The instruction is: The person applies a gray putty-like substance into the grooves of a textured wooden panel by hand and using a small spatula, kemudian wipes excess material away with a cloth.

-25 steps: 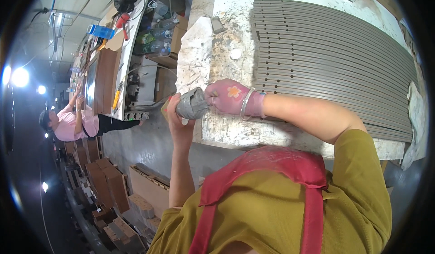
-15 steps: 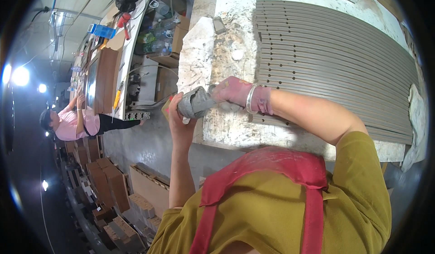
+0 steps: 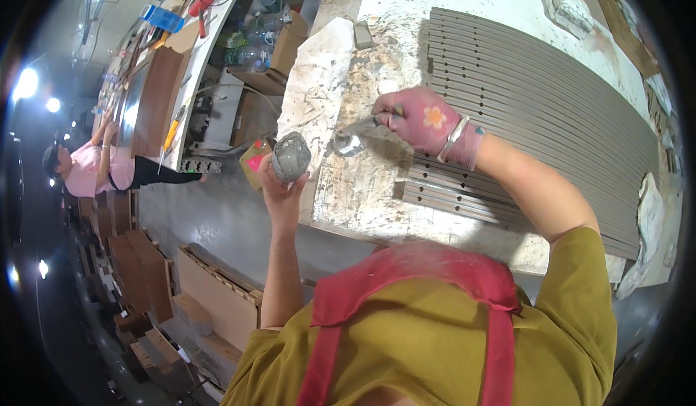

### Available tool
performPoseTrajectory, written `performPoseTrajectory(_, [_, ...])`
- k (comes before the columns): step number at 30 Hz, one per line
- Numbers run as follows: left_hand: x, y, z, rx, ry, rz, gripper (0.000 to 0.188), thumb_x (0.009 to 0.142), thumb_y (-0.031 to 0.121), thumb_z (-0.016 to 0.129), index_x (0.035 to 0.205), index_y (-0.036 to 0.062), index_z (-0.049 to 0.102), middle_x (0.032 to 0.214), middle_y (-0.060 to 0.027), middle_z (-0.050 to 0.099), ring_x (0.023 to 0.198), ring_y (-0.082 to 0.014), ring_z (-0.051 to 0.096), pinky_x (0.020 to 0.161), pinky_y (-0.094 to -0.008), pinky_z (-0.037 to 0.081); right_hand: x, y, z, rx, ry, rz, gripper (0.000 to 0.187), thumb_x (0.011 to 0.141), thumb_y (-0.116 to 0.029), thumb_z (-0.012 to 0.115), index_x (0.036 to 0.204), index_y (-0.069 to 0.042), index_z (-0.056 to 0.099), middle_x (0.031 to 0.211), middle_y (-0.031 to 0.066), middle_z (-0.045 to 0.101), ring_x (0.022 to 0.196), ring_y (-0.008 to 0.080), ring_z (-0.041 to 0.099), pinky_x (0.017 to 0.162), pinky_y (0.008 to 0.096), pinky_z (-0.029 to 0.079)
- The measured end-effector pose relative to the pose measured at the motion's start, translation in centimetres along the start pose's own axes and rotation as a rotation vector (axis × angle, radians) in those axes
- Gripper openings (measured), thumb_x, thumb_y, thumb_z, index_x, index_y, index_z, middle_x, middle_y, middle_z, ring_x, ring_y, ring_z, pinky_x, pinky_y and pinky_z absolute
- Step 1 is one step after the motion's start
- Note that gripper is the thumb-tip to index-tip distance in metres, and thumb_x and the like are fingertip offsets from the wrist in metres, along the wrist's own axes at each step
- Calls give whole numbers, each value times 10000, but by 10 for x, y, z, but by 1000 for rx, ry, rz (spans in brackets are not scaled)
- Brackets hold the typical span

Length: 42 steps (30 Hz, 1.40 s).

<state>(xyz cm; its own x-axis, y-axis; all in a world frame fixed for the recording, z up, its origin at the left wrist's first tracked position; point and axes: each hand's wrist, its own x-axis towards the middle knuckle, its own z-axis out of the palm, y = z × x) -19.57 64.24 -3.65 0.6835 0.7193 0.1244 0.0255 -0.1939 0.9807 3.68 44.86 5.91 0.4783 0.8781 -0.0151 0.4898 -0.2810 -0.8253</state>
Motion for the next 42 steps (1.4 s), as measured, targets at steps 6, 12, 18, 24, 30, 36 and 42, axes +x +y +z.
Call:
performPoseTrajectory(6, [-8,-7,0,354,43,-27,717,750,-87,711,1345,46,334,1269,-106,492,1146,-185,521,961,-308,434,12,-5,8,-592,-121,-179,212,832,-157,591,1043,-182,591,700,112,628,688,331,641,563,453,476])
performPoseTrajectory(12, [-14,-37,-3,397,81,-46,733,705,-12,781,1326,10,392,1248,-138,511,1146,-222,520,971,-337,430,32,-37,15,-697,-327,-174,175,845,-148,535,1006,-114,595,723,135,620,699,336,652,592,471,498])
performPoseTrajectory(18, [-16,-35,-4,591,105,41,790,657,49,829,1323,-19,408,1221,-182,510,1104,-314,532,948,-374,431,48,-54,12,-626,-395,-165,160,777,-128,610,919,-55,616,754,154,641,708,352,654,604,457,516])
performPoseTrajectory(24, [-20,-23,-3,575,72,68,915,620,165,859,1379,11,372,1298,-218,465,1194,-389,445,1017,-450,368,56,-44,22,-701,-374,-396,158,736,-110,653,870,-27,646,764,162,653,746,344,665,653,426,535])
performPoseTrajectory(30, [-47,-1,-8,743,182,205,857,710,125,793,1412,-3,318,1392,-211,379,1248,-351,418,1024,-436,372,58,-45,8,-669,-276,-377,165,769,-113,630,913,-32,643,777,167,655,770,355,659,674,437,529])
performPoseTrajectory(36, [-40,23,64,313,-196,49,839,818,84,697,1480,20,186,1469,-226,296,1356,-339,335,1083,-436,333,52,-37,-6,-526,-194,-334,161,797,-140,613,943,-76,631,787,154,657,780,362,647,689,464,505])
performPoseTrajectory(42, [1,-12,98,299,-71,-34,698,816,30,689,1411,0,326,1369,-225,444,1247,-317,478,1031,-396,386,41,-25,-13,-371,-121,-310,161,803,-120,598,960,-94,625,793,146,653,790,354,639,682,447,494])
